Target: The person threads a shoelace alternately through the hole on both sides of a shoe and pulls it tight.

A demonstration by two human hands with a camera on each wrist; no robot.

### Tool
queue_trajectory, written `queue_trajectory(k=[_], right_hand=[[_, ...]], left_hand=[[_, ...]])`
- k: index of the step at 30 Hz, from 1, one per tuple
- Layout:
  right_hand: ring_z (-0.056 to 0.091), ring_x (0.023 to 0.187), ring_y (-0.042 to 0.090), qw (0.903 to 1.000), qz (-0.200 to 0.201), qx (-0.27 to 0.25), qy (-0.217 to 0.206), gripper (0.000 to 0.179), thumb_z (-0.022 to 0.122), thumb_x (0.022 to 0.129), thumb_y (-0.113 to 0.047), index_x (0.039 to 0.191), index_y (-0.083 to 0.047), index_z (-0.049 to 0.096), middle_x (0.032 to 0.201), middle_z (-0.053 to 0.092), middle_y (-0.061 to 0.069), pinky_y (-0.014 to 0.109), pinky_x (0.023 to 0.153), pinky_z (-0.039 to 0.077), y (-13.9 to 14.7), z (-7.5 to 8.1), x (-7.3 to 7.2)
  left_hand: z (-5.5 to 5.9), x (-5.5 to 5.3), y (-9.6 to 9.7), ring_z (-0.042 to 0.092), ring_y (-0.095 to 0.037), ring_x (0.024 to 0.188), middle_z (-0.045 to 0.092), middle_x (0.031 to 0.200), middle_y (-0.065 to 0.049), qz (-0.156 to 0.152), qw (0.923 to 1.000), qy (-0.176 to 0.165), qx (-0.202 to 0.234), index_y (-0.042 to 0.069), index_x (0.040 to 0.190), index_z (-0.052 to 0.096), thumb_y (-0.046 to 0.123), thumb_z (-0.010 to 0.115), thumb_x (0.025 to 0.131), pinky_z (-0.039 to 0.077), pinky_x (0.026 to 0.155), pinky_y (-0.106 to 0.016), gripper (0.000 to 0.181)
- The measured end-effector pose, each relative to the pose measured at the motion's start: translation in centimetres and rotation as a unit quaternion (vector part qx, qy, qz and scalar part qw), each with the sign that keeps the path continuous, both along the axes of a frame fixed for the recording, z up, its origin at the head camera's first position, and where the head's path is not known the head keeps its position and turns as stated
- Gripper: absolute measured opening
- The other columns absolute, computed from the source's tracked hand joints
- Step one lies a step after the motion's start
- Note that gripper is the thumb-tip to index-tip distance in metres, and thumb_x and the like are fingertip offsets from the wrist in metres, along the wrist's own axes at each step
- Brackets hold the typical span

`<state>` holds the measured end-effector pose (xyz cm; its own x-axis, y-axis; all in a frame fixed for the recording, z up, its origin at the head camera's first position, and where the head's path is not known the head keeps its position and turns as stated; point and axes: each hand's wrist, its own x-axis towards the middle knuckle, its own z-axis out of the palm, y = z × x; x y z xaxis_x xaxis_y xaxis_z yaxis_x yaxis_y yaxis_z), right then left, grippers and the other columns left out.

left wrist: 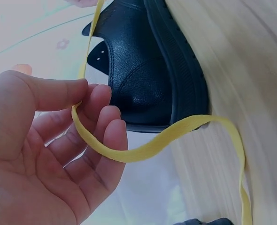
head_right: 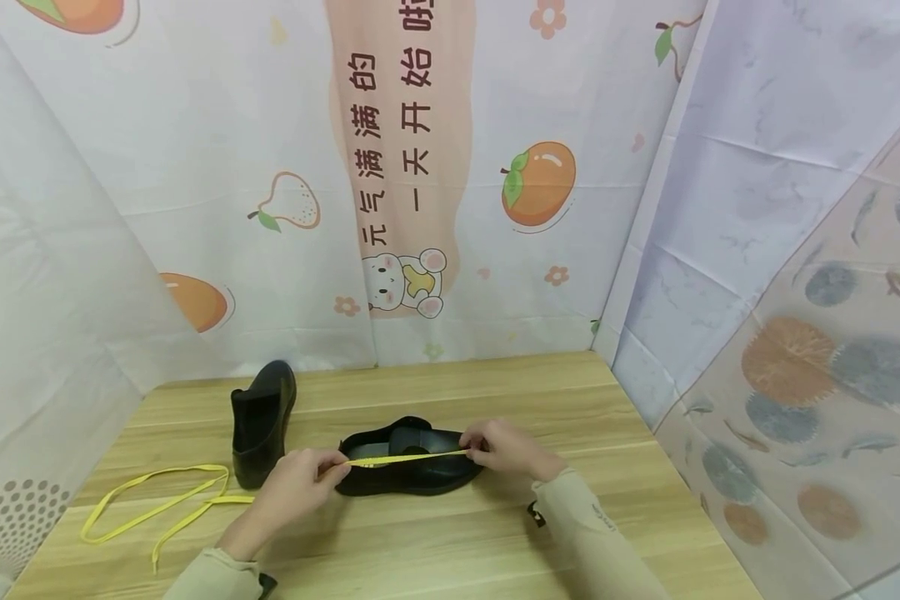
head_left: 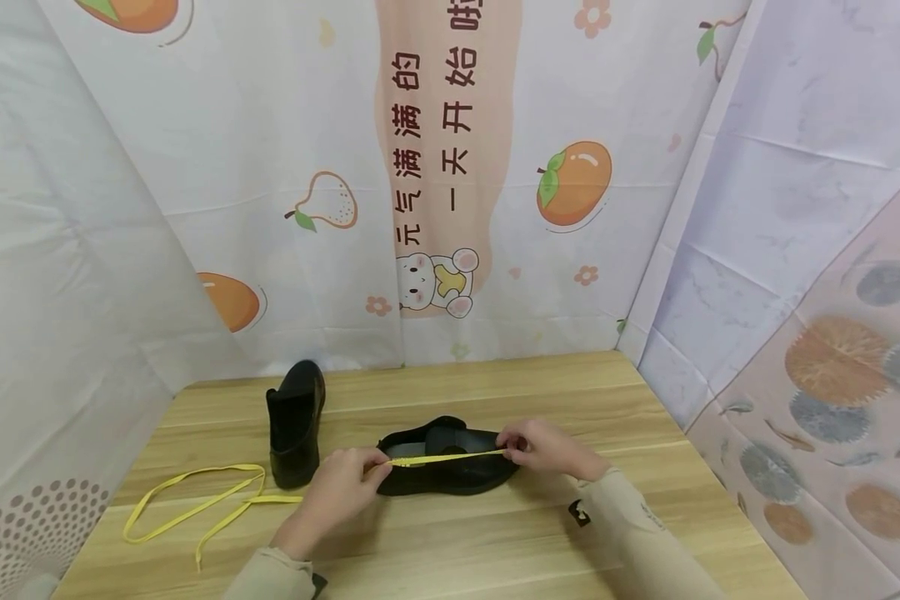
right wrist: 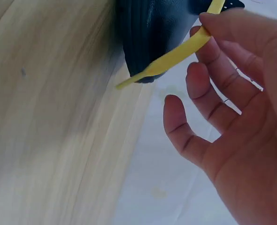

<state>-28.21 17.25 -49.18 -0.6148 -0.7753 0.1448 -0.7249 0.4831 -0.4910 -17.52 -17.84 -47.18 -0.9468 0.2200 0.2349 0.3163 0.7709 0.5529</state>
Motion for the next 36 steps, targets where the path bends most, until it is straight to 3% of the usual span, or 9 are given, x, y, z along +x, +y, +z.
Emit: queue_trajectory(k=[5, 10, 17, 22, 27, 36], right_hand=[[0.057, 0.077, 0.002, 0.9989, 0.001, 0.012, 0.045, 0.009, 0.066, 0.096, -0.003, 0.1, -0.008, 0.072, 0.092, 0.068, -0.003, 0.022, 0.067, 0.052, 0.2, 0.0, -0.3], [0.054, 0.078, 0.004, 0.9986, -0.024, 0.011, 0.045, 0.006, 0.063, 0.098, -0.006, 0.098, -0.01, 0.068, 0.093, 0.064, -0.005, 0.026, 0.07, 0.051, 0.3, -0.2, -0.1], [0.055, 0.078, 0.007, 0.9972, -0.035, -0.011, 0.065, 0.007, 0.064, 0.098, -0.007, 0.095, -0.009, 0.07, 0.091, 0.066, -0.005, 0.03, 0.072, 0.052, 0.9, 0.2, -0.3], [0.061, 0.084, 0.01, 0.9966, -0.027, -0.017, 0.076, 0.008, 0.067, 0.099, -0.012, 0.093, -0.013, 0.072, 0.091, 0.068, -0.007, 0.035, 0.076, 0.054, 1.6, 0.1, -0.6], [0.063, 0.086, 0.01, 0.9969, -0.031, -0.041, 0.059, 0.008, 0.069, 0.098, -0.014, 0.091, -0.014, 0.074, 0.093, 0.071, -0.006, 0.039, 0.077, 0.056, 2.4, -0.3, -1.0], [0.063, 0.083, 0.008, 0.9918, -0.063, -0.111, 0.004, 0.008, 0.072, 0.097, -0.019, 0.096, -0.015, 0.079, 0.095, 0.073, -0.008, 0.029, 0.069, 0.054, 2.5, -0.2, -0.9]], left_hand=[[0.4, 0.1, -0.4, 0.05, -0.001, 0.061, 0.07, 0.079, 0.009, -0.004, 0.9999, -0.014, 0.005, 0.017, 0.093, 0.078, 0.015, 0.072, 0.095, 0.046, 0.061, -0.028, 0.006], [0.7, 0.2, -0.7, 0.051, -0.001, 0.061, 0.069, 0.078, 0.012, -0.002, 0.9998, -0.019, 0.007, 0.018, 0.093, 0.078, 0.016, 0.072, 0.096, 0.046, 0.061, -0.029, 0.008], [0.6, 0.3, -1.6, 0.046, -0.003, 0.057, 0.065, 0.072, 0.014, 0.023, 0.9996, -0.006, -0.014, 0.02, 0.087, 0.077, 0.016, 0.074, 0.094, 0.042, 0.057, -0.028, 0.009], [0.5, 0.4, -2.2, 0.045, -0.005, 0.052, 0.066, 0.071, 0.012, 0.043, 0.9987, -0.015, -0.022, 0.016, 0.093, 0.08, 0.015, 0.075, 0.093, 0.039, 0.051, -0.028, 0.005], [0.4, 0.3, -2.8, 0.043, -0.008, 0.05, 0.058, 0.064, 0.013, 0.061, 0.9974, -0.025, -0.03, 0.015, 0.095, 0.08, 0.015, 0.075, 0.093, 0.036, 0.049, -0.029, 0.006], [0.3, 0.4, -2.7, 0.043, -0.008, 0.052, 0.057, 0.066, 0.013, 0.048, 0.9976, -0.041, -0.029, 0.018, 0.086, 0.076, 0.015, 0.074, 0.094, 0.036, 0.05, -0.028, 0.009]])
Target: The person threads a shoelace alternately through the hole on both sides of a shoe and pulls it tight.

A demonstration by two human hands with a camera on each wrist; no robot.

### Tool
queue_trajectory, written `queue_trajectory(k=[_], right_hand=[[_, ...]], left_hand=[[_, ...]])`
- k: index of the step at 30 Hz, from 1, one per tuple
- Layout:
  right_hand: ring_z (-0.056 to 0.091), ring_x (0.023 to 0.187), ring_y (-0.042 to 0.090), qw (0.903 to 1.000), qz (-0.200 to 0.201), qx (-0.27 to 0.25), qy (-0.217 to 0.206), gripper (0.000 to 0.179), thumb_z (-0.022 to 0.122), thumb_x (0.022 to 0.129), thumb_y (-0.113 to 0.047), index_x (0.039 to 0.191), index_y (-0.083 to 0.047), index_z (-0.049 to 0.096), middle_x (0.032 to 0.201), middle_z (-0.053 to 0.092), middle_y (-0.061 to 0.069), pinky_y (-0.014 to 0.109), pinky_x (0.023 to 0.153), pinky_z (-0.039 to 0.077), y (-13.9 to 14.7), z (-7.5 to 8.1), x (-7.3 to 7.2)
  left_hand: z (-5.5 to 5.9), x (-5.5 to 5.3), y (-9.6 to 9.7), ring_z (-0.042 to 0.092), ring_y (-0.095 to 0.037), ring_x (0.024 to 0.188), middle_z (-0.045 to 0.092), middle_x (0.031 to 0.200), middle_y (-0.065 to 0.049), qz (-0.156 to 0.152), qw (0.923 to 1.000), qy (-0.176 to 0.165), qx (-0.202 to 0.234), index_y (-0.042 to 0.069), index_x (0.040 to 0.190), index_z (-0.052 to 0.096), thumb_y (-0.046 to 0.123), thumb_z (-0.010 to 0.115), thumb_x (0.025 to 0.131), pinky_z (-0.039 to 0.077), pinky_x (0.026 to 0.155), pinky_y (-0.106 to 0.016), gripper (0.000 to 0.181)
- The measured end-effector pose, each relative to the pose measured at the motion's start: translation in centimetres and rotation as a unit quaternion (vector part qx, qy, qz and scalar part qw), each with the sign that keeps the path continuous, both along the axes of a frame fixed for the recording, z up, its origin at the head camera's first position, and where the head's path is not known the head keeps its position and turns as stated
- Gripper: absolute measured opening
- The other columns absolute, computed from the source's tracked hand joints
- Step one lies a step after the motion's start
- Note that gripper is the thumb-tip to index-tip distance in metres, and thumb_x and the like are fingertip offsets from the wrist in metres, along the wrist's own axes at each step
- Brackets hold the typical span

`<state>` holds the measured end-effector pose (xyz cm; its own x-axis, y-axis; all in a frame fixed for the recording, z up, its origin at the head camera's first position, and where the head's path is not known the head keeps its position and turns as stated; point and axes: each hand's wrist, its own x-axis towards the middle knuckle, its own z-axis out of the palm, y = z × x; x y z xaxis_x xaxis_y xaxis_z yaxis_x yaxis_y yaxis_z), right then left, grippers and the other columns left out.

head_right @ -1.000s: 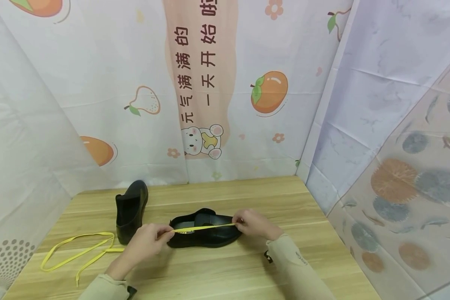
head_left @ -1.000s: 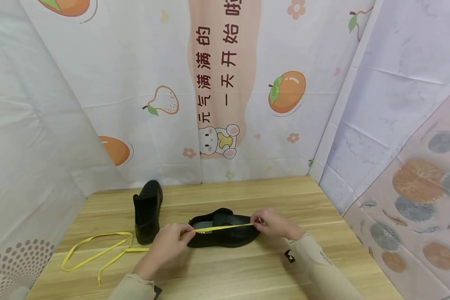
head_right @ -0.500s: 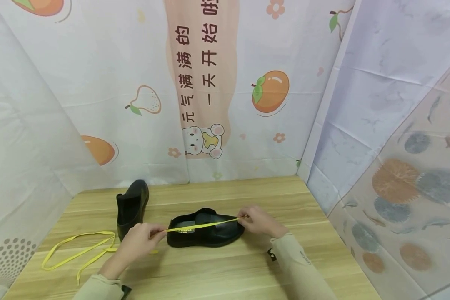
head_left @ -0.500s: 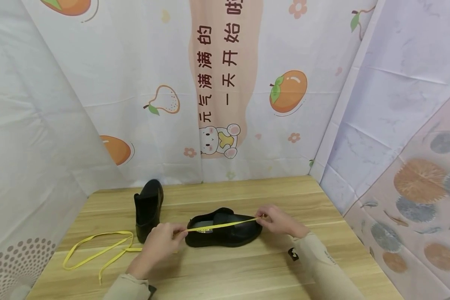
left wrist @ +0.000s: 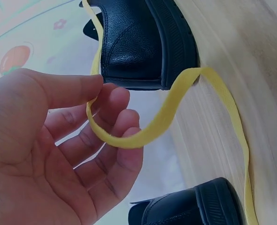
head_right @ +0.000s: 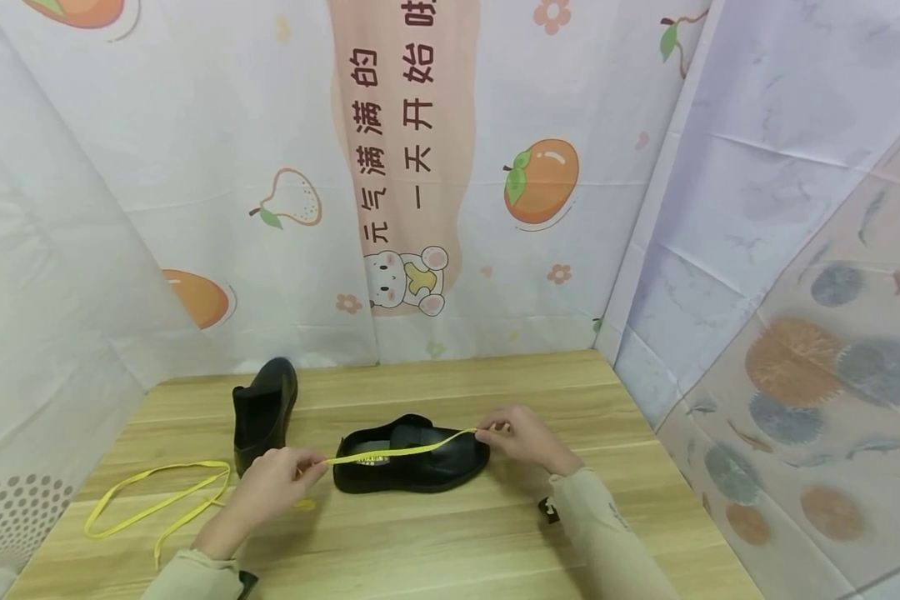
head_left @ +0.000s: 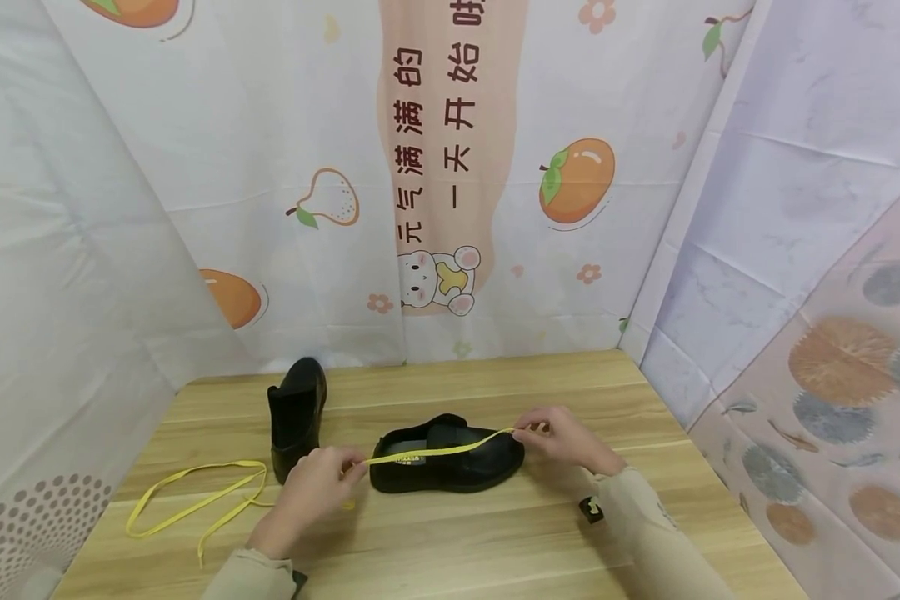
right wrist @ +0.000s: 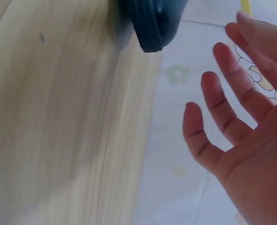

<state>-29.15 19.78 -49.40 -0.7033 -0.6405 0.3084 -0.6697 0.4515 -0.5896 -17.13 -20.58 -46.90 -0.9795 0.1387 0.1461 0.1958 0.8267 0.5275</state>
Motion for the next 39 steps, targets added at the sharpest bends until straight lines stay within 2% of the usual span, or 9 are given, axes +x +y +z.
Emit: queue_trajectory(k=[6, 11, 14, 18, 21, 26, 30, 34, 39], right_hand=[[0.067, 0.081, 0.016, 0.993, -0.023, -0.113, -0.024, 0.007, 0.075, 0.092, -0.008, 0.097, -0.01, 0.08, 0.091, 0.073, 0.004, 0.034, 0.067, 0.057, -0.3, 0.0, -0.1], [0.067, 0.082, 0.013, 0.9843, -0.035, -0.164, -0.056, 0.007, 0.075, 0.093, -0.008, 0.098, -0.009, 0.078, 0.095, 0.073, 0.004, 0.032, 0.069, 0.057, -0.7, 0.6, 0.0], [0.067, 0.081, 0.013, 0.9777, -0.036, -0.19, -0.082, 0.009, 0.073, 0.094, -0.007, 0.1, -0.002, 0.076, 0.097, 0.073, 0.009, 0.028, 0.07, 0.056, -0.8, 0.9, 0.1], [0.069, 0.083, 0.021, 0.9672, -0.041, -0.225, -0.11, 0.011, 0.071, 0.095, -0.005, 0.104, 0.001, 0.074, 0.101, 0.071, 0.021, 0.027, 0.073, 0.056, -0.9, 1.3, 0.3], [0.07, 0.085, 0.026, 0.965, -0.034, -0.233, -0.116, 0.012, 0.071, 0.095, -0.005, 0.105, 0.001, 0.075, 0.103, 0.07, 0.026, 0.028, 0.074, 0.057, -1.0, 1.4, 0.5], [0.069, 0.083, 0.019, 0.9653, -0.006, -0.233, -0.117, 0.008, 0.072, 0.093, -0.003, 0.1, 0.001, 0.073, 0.099, 0.069, 0.025, 0.026, 0.072, 0.056, -1.3, 1.1, 0.3], [0.07, 0.086, 0.022, 0.9606, 0.009, -0.245, -0.13, 0.002, 0.07, 0.093, 0.003, 0.094, 0.001, 0.07, 0.099, 0.069, 0.023, 0.029, 0.075, 0.057, -1.6, 0.8, 0.2], [0.072, 0.09, 0.025, 0.9555, 0.016, -0.254, -0.149, 0.006, 0.066, 0.094, 0.007, 0.089, 0.003, 0.064, 0.102, 0.068, 0.03, 0.035, 0.08, 0.058, -2.0, 0.7, 0.3], [0.07, 0.083, 0.02, 0.9578, 0.001, -0.241, -0.157, 0.005, 0.068, 0.092, 0.006, 0.093, 0.005, 0.063, 0.094, 0.068, 0.027, 0.028, 0.074, 0.057, -2.7, 0.8, 0.4]], left_hand=[[-0.1, 0.2, 0.2, 0.052, -0.004, 0.058, 0.065, 0.073, 0.013, -0.009, 0.9999, 0.006, -0.013, 0.018, 0.087, 0.074, 0.014, 0.075, 0.092, 0.044, 0.055, -0.029, 0.007], [-0.1, 0.0, 1.3, 0.06, -0.005, 0.066, 0.069, 0.082, 0.01, -0.024, 0.9994, 0.023, -0.01, 0.015, 0.097, 0.076, 0.014, 0.075, 0.092, 0.049, 0.059, -0.029, 0.005], [0.1, -0.2, 2.3, 0.058, -0.003, 0.068, 0.067, 0.082, 0.012, -0.049, 0.9981, 0.036, -0.011, 0.016, 0.097, 0.076, 0.014, 0.075, 0.092, 0.049, 0.061, -0.027, 0.005], [0.4, -0.5, 3.8, 0.054, 0.0, 0.065, 0.063, 0.078, 0.013, -0.095, 0.9939, 0.056, -0.013, 0.013, 0.097, 0.074, 0.014, 0.074, 0.093, 0.047, 0.059, -0.025, 0.004], [0.5, -0.7, 4.8, 0.055, 0.0, 0.066, 0.063, 0.078, 0.011, -0.119, 0.9911, 0.059, -0.012, 0.011, 0.098, 0.074, 0.013, 0.073, 0.094, 0.047, 0.059, -0.026, 0.005], [-0.1, -1.2, 6.2, 0.056, -0.002, 0.07, 0.063, 0.082, 0.01, -0.137, 0.9893, 0.05, -0.009, 0.011, 0.099, 0.075, 0.014, 0.072, 0.095, 0.05, 0.064, -0.027, 0.006], [-0.5, -1.6, 7.0, 0.06, -0.005, 0.076, 0.065, 0.087, 0.009, -0.137, 0.9891, 0.055, -0.007, 0.013, 0.101, 0.075, 0.015, 0.072, 0.095, 0.052, 0.067, -0.029, 0.007], [-0.4, -2.1, 8.0, 0.062, -0.01, 0.082, 0.066, 0.095, 0.003, -0.126, 0.9896, 0.07, 0.0, 0.013, 0.107, 0.074, 0.017, 0.072, 0.096, 0.052, 0.07, -0.032, 0.012], [-0.3, -2.9, 8.9, 0.063, -0.017, 0.087, 0.068, 0.103, -0.003, -0.128, 0.9889, 0.076, 0.01, 0.008, 0.117, 0.071, 0.017, 0.074, 0.094, 0.053, 0.075, -0.037, 0.024]])
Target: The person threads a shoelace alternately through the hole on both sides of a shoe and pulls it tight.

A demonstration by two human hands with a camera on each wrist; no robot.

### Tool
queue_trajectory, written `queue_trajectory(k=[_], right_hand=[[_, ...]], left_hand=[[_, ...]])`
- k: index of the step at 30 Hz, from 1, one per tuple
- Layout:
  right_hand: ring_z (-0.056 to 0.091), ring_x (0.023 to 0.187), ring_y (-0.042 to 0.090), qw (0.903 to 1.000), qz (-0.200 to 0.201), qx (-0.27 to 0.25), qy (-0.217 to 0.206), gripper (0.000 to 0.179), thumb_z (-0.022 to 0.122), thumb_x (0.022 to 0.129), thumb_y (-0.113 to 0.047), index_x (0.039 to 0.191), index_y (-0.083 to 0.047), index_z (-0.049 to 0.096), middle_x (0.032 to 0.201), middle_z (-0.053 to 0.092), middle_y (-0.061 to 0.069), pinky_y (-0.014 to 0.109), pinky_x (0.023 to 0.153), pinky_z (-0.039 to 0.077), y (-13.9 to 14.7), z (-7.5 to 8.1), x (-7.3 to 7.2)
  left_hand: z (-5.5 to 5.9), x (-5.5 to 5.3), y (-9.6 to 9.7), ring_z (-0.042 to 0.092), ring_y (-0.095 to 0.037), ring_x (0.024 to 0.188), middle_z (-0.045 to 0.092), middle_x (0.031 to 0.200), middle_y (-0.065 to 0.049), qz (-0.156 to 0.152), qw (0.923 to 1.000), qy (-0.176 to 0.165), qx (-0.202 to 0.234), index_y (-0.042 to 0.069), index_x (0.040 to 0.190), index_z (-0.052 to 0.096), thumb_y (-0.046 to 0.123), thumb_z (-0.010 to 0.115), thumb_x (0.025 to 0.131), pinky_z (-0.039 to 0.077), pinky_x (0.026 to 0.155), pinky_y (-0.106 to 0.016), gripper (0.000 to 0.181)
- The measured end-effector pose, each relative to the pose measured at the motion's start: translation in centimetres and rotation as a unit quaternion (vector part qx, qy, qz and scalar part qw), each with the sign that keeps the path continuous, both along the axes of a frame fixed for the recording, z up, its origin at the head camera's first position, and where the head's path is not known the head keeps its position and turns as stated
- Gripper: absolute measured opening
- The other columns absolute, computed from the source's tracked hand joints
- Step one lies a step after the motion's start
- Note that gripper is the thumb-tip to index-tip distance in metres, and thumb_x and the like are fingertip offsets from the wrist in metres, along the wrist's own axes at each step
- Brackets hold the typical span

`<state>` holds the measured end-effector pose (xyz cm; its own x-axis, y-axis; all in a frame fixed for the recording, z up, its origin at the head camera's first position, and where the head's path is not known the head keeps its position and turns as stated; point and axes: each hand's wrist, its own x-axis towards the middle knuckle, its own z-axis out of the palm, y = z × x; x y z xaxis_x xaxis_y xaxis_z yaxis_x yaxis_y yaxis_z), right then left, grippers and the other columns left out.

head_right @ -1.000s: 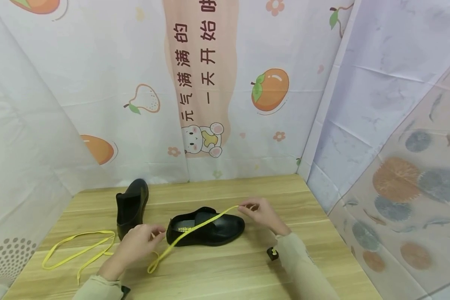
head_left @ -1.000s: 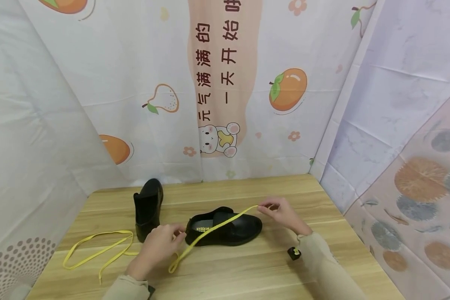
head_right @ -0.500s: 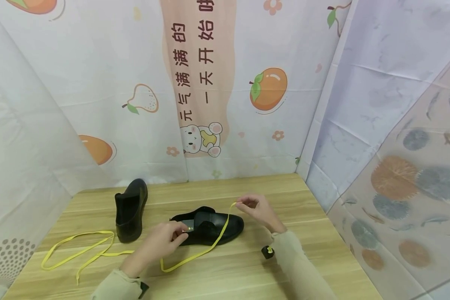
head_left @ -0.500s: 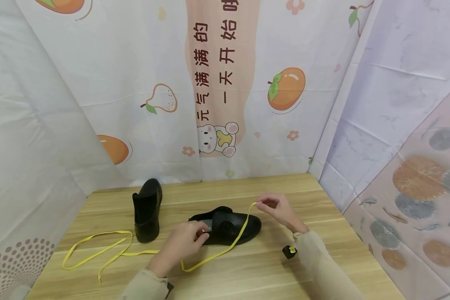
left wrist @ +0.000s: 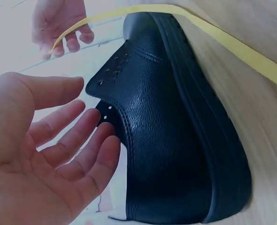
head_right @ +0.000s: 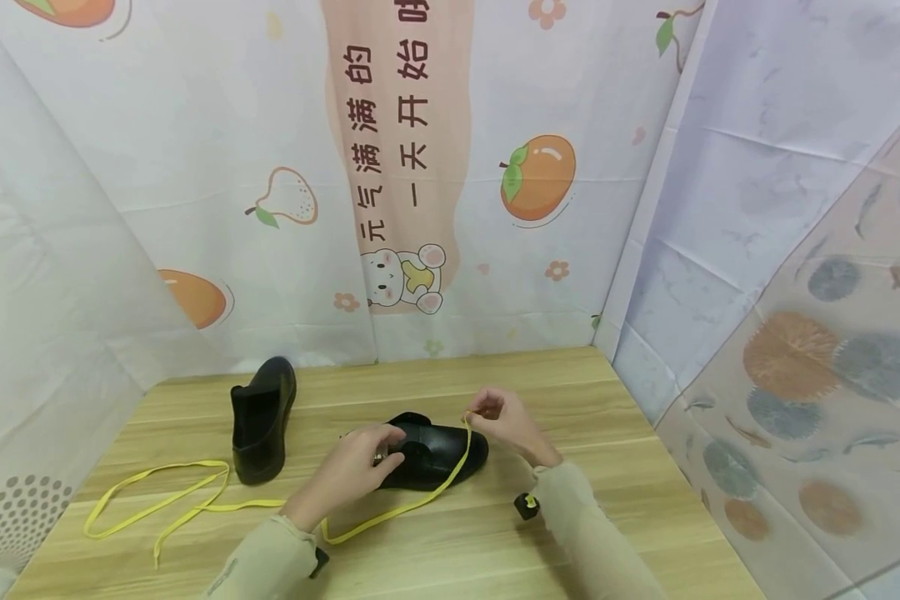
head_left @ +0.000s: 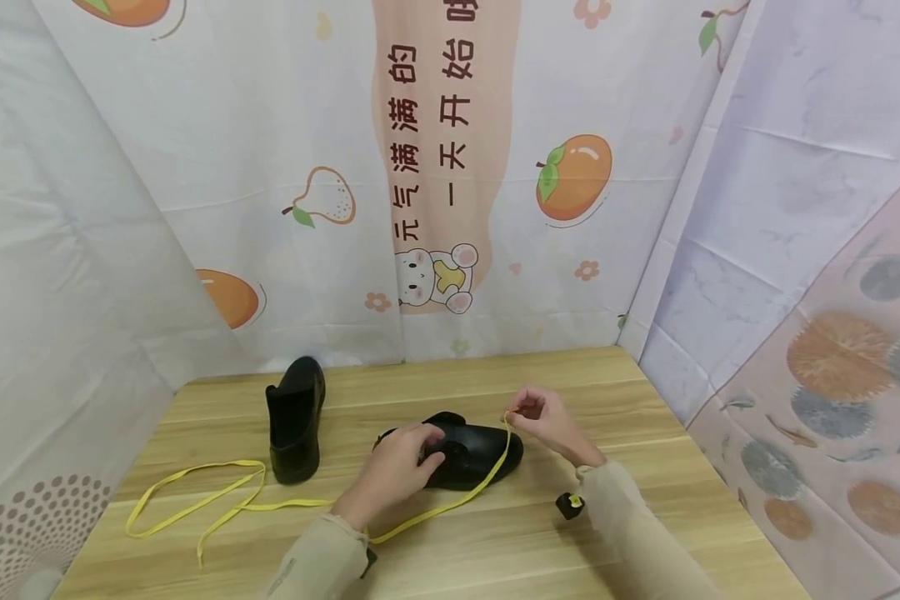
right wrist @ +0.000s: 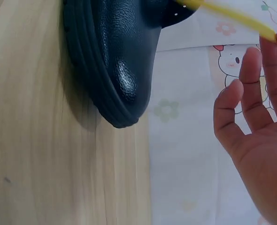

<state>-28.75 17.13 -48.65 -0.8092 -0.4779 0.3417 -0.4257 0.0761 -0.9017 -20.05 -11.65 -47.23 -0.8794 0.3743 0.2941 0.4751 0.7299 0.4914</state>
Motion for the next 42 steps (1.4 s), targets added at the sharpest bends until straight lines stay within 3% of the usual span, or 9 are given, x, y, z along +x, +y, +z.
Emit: queue_trajectory(k=[6, 10, 12, 18, 25, 33, 42], right_hand=[[0.068, 0.082, 0.016, 0.9991, 0.011, 0.04, -0.005, 0.017, 0.071, 0.093, -0.001, 0.11, 0.001, 0.07, 0.095, 0.071, 0.014, 0.025, 0.071, 0.055, -0.9, -0.2, 0.2], [0.068, 0.084, 0.014, 0.9977, 0.029, 0.061, -0.001, 0.041, 0.071, 0.095, -0.004, 0.134, 0.002, 0.061, 0.098, 0.073, 0.013, 0.025, 0.074, 0.054, -1.3, -0.5, 0.3], [0.068, 0.084, 0.013, 0.9967, 0.032, 0.074, -0.005, 0.044, 0.071, 0.096, -0.006, 0.137, 0.003, 0.059, 0.098, 0.073, 0.012, 0.025, 0.075, 0.054, -1.4, -0.7, 0.4], [0.069, 0.09, 0.014, 0.9933, 0.041, 0.105, -0.024, 0.025, 0.068, 0.099, -0.012, 0.117, 0.005, 0.071, 0.106, 0.073, 0.015, 0.025, 0.078, 0.055, -1.7, -1.1, 0.6], [0.061, 0.08, 0.01, 0.9841, 0.085, 0.156, 0.003, 0.018, 0.063, 0.103, -0.023, 0.111, -0.011, 0.073, 0.1, 0.071, 0.003, 0.026, 0.071, 0.053, -2.3, -2.1, 0.6], [0.064, 0.084, 0.006, 0.9743, 0.088, 0.207, 0.012, 0.012, 0.068, 0.099, -0.022, 0.106, -0.015, 0.075, 0.097, 0.072, -0.007, 0.025, 0.075, 0.053, -2.4, -2.6, 0.6], [0.054, 0.066, 0.002, 0.9552, 0.12, 0.265, 0.052, 0.009, 0.067, 0.101, -0.023, 0.098, -0.018, 0.073, 0.087, 0.068, -0.012, 0.022, 0.064, 0.05, -2.9, -1.8, 1.2]], left_hand=[[-0.2, -0.8, 0.7, 0.066, -0.021, 0.096, 0.069, 0.109, -0.006, -0.017, 0.9992, -0.034, 0.008, 0.005, 0.124, 0.068, 0.015, 0.079, 0.09, 0.054, 0.082, -0.042, 0.038], [-0.5, -1.1, 1.0, 0.065, -0.02, 0.094, 0.069, 0.106, -0.005, -0.018, 0.9983, -0.055, 0.011, 0.006, 0.124, 0.068, 0.013, 0.08, 0.088, 0.054, 0.081, -0.041, 0.039], [-0.7, -1.1, 1.2, 0.064, -0.02, 0.093, 0.068, 0.104, -0.005, -0.018, 0.9981, -0.057, 0.014, 0.006, 0.123, 0.069, 0.013, 0.081, 0.088, 0.054, 0.08, -0.041, 0.038], [-1.9, -1.3, 1.7, 0.066, -0.02, 0.094, 0.067, 0.102, -0.003, -0.019, 0.9993, -0.027, 0.015, 0.006, 0.115, 0.073, 0.014, 0.081, 0.088, 0.055, 0.082, -0.04, 0.029], [-3.3, -1.2, 1.9, 0.065, -0.016, 0.09, 0.065, 0.1, 0.001, -0.004, 0.9995, -0.014, 0.026, 0.009, 0.11, 0.076, 0.015, 0.078, 0.091, 0.055, 0.079, -0.04, 0.02], [-3.7, -0.9, 2.1, 0.062, -0.016, 0.091, 0.063, 0.098, 0.002, 0.003, 0.9999, -0.001, 0.014, 0.01, 0.107, 0.076, 0.012, 0.078, 0.09, 0.053, 0.08, -0.039, 0.018], [-3.8, -1.1, 2.0, 0.063, -0.018, 0.096, 0.065, 0.101, 0.0, -0.001, 0.9995, -0.004, 0.031, 0.01, 0.11, 0.076, 0.011, 0.08, 0.089, 0.053, 0.083, -0.042, 0.022]])
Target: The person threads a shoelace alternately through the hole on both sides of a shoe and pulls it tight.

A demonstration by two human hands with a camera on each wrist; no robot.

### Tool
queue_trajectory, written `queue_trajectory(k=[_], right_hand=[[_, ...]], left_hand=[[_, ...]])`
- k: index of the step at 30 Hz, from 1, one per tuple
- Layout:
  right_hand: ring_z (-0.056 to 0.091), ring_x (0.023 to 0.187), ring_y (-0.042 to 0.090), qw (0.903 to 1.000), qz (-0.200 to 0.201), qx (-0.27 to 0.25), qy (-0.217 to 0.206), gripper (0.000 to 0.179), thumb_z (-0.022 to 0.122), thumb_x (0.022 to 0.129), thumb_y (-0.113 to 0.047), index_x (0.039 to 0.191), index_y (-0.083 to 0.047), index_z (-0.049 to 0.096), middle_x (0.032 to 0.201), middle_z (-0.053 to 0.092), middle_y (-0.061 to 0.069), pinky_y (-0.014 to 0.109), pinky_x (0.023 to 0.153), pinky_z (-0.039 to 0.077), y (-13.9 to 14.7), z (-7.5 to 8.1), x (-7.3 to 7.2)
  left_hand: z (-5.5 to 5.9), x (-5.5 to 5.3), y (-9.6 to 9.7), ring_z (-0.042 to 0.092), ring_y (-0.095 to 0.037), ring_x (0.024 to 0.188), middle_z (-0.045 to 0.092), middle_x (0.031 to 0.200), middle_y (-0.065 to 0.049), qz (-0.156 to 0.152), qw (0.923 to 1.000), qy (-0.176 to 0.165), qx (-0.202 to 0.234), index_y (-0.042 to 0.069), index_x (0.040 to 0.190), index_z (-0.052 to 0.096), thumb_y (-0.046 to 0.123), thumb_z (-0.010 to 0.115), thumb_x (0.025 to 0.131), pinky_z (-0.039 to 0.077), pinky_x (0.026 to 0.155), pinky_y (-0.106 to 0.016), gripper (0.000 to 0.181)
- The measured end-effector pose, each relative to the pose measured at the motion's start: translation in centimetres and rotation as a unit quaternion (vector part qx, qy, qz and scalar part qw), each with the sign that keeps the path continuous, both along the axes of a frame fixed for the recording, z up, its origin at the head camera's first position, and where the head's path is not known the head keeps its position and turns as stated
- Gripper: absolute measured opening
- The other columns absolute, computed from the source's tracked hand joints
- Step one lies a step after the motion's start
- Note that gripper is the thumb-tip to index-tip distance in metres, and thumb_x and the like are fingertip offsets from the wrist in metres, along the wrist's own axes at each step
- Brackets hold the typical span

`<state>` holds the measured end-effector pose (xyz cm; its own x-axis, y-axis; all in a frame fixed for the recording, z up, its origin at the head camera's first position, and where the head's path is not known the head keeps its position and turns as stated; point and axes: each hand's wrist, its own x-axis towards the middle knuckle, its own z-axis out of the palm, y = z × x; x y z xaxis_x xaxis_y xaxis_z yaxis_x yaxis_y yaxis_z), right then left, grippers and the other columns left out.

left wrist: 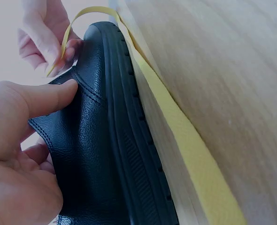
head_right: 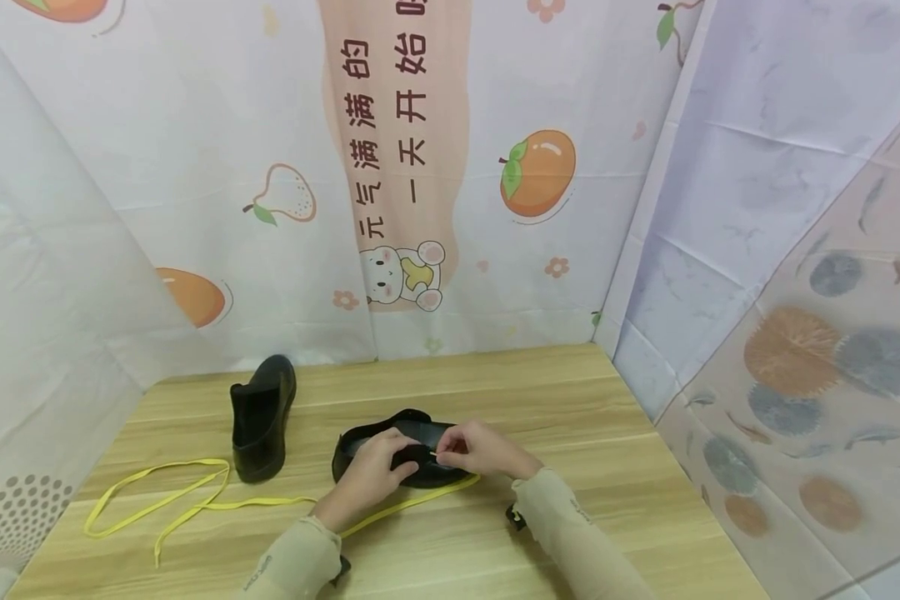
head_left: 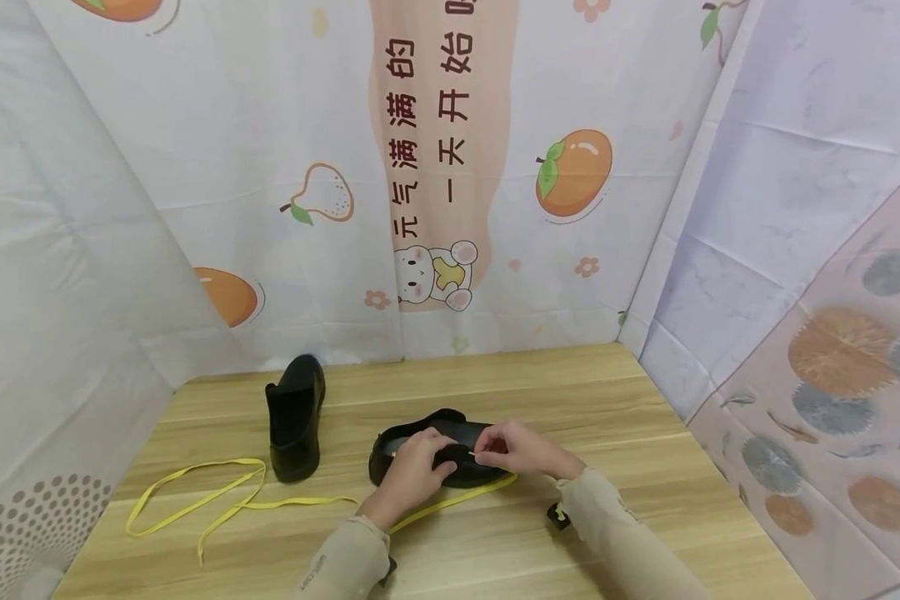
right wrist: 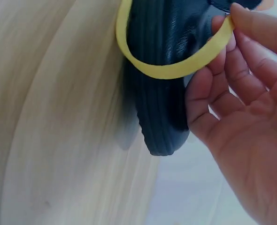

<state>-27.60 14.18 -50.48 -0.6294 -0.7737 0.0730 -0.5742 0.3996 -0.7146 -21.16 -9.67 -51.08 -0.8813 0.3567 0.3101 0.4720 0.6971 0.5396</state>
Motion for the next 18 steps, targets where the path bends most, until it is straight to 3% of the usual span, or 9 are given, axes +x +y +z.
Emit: queue_trajectory(k=[8, 18], right_hand=[[0.057, 0.065, 0.001, 0.9999, 0.014, 0.005, 0.006, 0.007, 0.068, 0.1, -0.018, 0.096, -0.016, 0.073, 0.082, 0.067, -0.012, 0.024, 0.063, 0.053, -0.5, 0.1, 0.2], [0.055, 0.059, -0.001, 0.9976, -0.024, 0.013, 0.064, 0.008, 0.071, 0.096, -0.014, 0.089, -0.015, 0.076, 0.075, 0.066, -0.013, 0.02, 0.059, 0.051, -1.5, -0.1, 0.8]], left_hand=[[-0.1, -0.2, -0.1, 0.063, -0.019, 0.1, 0.066, 0.106, -0.001, 0.005, 0.9999, -0.013, 0.008, 0.011, 0.114, 0.074, 0.012, 0.08, 0.089, 0.053, 0.085, -0.043, 0.025], [-0.2, -0.1, 0.1, 0.062, -0.024, 0.102, 0.068, 0.106, -0.003, 0.011, 0.9999, -0.002, -0.005, 0.01, 0.112, 0.074, 0.011, 0.08, 0.089, 0.052, 0.088, -0.046, 0.024]])
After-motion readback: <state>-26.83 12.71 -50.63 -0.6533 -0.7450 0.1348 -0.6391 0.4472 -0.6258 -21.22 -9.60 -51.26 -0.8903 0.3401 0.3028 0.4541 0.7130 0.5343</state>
